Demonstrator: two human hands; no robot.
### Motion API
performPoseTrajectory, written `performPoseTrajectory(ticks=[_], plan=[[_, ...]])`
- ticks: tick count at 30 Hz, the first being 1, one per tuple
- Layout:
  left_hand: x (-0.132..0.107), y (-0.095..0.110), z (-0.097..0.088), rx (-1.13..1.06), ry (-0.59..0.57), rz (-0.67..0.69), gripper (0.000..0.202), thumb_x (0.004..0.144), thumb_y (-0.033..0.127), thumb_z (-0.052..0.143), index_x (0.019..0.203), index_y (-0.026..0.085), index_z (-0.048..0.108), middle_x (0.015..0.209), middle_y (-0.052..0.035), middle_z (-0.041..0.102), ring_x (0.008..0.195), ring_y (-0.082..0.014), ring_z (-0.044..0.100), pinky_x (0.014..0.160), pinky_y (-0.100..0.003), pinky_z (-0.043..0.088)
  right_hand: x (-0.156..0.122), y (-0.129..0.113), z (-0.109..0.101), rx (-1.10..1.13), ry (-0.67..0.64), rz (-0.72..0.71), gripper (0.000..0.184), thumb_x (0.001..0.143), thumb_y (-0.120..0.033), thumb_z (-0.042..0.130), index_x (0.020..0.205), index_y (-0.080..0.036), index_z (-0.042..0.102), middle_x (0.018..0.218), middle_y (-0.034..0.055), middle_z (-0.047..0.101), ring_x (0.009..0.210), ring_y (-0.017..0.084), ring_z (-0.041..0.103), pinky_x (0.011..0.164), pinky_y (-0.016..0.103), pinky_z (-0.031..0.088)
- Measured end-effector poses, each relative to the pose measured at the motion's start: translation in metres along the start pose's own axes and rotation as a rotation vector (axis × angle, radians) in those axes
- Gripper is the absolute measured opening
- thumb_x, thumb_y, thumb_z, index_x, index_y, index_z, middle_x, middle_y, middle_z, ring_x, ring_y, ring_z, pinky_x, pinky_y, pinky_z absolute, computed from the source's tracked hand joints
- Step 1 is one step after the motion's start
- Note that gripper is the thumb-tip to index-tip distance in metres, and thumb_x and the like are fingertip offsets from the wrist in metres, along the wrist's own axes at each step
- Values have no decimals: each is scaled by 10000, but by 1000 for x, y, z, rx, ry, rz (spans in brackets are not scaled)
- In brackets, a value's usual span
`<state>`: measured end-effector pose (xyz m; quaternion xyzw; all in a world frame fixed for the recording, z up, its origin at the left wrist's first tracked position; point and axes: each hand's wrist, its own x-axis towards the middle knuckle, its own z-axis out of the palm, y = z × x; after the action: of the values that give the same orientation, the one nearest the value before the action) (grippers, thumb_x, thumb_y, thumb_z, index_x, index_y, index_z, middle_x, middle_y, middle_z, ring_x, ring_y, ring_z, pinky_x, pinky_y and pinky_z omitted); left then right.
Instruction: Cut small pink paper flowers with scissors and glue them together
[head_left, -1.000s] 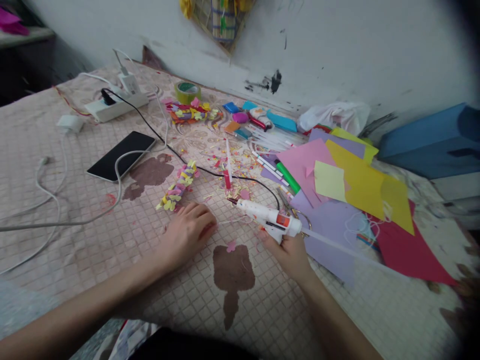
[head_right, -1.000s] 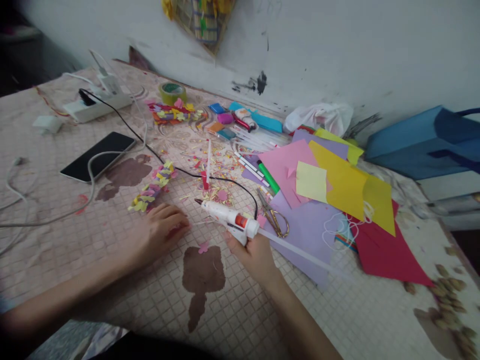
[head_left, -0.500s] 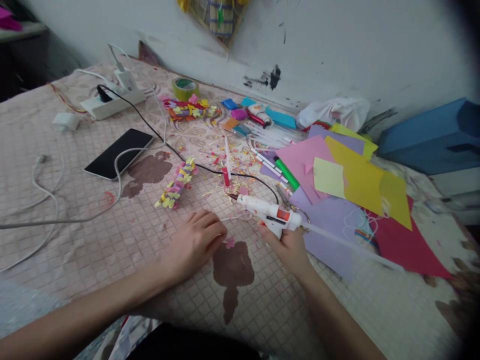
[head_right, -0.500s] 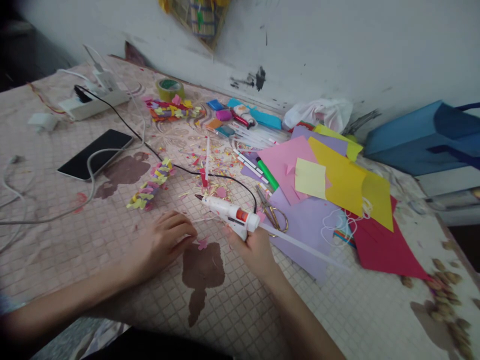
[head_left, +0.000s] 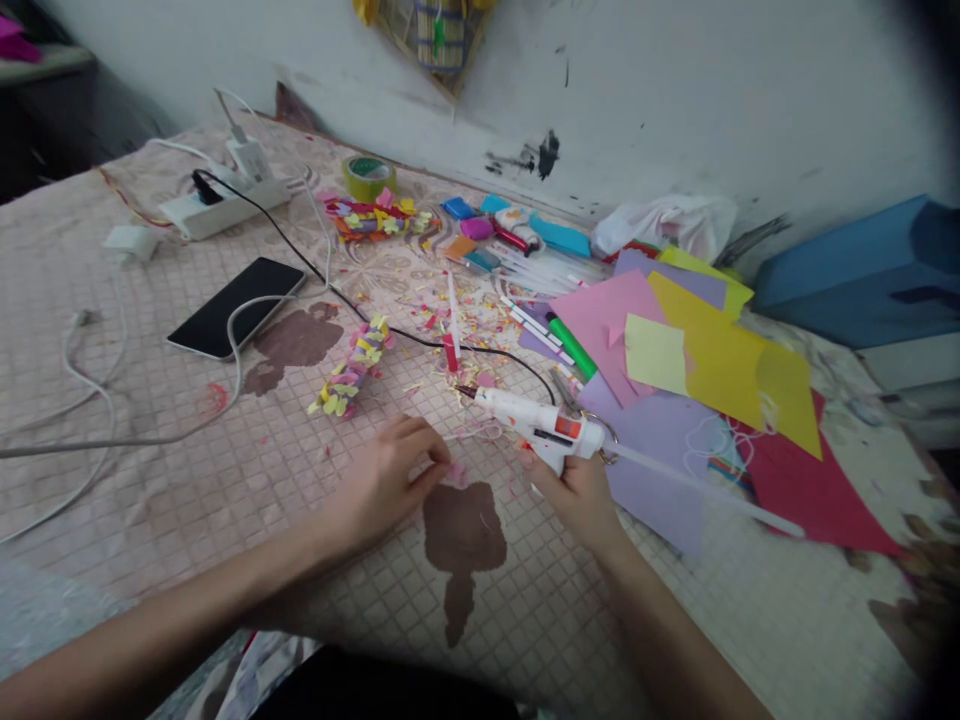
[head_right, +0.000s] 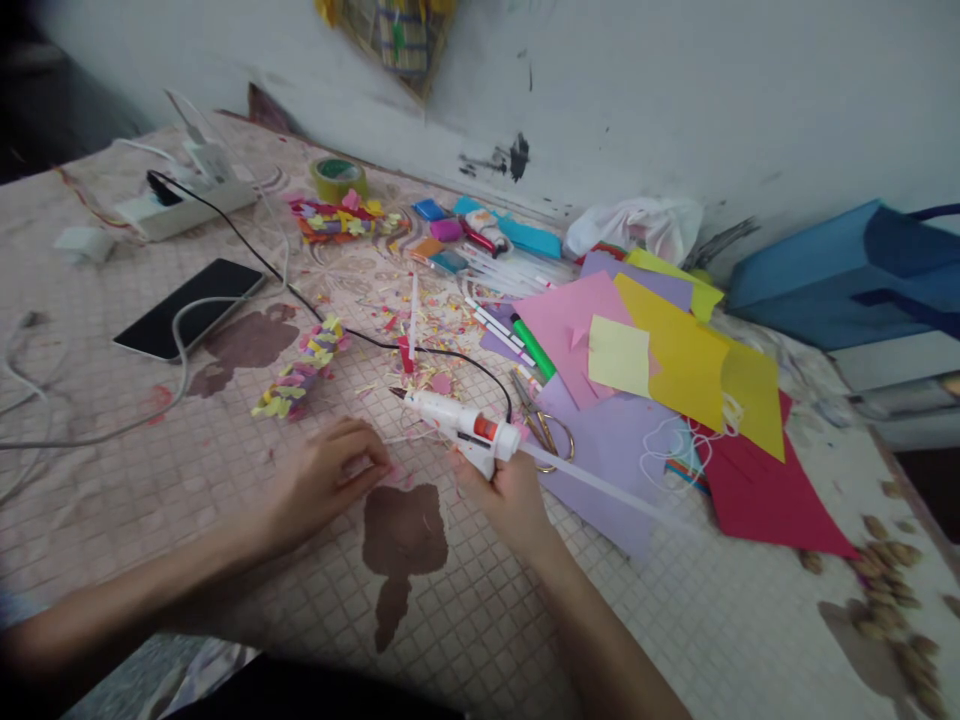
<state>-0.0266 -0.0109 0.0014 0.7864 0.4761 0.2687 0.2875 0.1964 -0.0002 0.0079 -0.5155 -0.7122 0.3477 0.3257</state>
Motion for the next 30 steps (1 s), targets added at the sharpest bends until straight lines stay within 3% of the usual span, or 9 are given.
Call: performPoseTrajectory(ticks=[3, 6, 18, 30], plan=[[2, -7, -13, -90, 118, -85, 72, 824, 180, 490, 780, 169, 547, 766, -4, 582, 722, -126, 527, 652, -260, 412, -1, 1, -2, 78, -28, 67, 236, 810, -344, 511, 660, -171, 569, 535, -11, 529, 503, 132, 494, 470, 226, 404], [1, -10, -23, -121, 221, -78, 52, 819, 172, 504, 794, 171, 550, 759, 2, 584, 700, -115, 527, 633, -250, 413, -2, 2, -5, 205, -118, 112, 252, 817, -363, 504, 687, -158, 572, 570, -7, 533, 513, 118, 492, 465, 213, 391], [-3, -7, -32, -45, 424, 399, 211, 734, 21, 577, 849, 197, 571, 805, -12, 609, 780, -138, 559, 711, -314, 477, -3, 6, -11, 357, -325, 106, 266, 796, -408, 519, 718, -155, 545, 615, 4, 490, 557, 123, 437, 499, 234, 352], [-5, -10, -36, 82, 484, 570, 199, 713, 65, 643, 882, 160, 599, 824, -23, 639, 814, -157, 560, 685, -306, 496, -2, 8, -9, 433, -364, 76, 254, 780, -402, 534, 671, -174, 511, 586, -6, 452, 545, 130, 415, 523, 256, 344]])
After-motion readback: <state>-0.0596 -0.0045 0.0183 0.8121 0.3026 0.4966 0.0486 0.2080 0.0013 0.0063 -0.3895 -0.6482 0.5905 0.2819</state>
